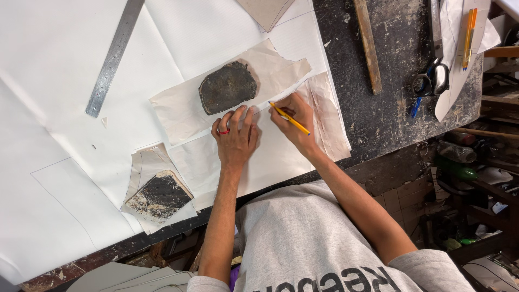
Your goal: The person traces the outline of a paper pattern onto a larger sheet of white paper using a pencil. They hold the pattern in place with a stone weight and use a ruler to draw straight lines. The traced pattern is then lifted to reveal the completed outline.
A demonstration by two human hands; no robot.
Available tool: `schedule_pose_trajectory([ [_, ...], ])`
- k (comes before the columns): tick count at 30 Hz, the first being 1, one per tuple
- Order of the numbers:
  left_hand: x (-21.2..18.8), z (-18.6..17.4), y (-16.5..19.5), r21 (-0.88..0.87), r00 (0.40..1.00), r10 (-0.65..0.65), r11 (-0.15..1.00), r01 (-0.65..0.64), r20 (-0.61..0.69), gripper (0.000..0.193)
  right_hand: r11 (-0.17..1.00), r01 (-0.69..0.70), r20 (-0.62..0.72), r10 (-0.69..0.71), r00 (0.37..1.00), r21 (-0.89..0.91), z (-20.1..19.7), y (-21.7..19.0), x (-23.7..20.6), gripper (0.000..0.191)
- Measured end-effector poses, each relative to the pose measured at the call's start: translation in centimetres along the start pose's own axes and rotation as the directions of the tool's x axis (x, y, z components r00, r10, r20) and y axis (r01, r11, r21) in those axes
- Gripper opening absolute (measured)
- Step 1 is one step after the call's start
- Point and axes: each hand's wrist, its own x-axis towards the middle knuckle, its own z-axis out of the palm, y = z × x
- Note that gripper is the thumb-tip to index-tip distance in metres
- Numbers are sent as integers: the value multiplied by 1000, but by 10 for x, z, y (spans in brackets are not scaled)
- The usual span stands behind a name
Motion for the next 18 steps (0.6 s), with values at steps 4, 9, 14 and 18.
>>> schedule_pose_trajectory([
  [4,0,0,0,-66,999,-26,998,24,-30,35,995,-72,34,69,997,73,14,-8,-3,14],
  [9,1,-1,0,-81,999,-26,996,22,-43,31,996,-43,34,41,999,73,21,-13,-2,12],
  [14,2,0,0,-75,999,-27,997,24,-41,31,998,-46,39,45,998,38,20,-12,-2,12],
  [18,2,0,1,-74,999,-26,997,23,-36,30,998,-56,24,56,998,6,20,-9,-2,14],
])
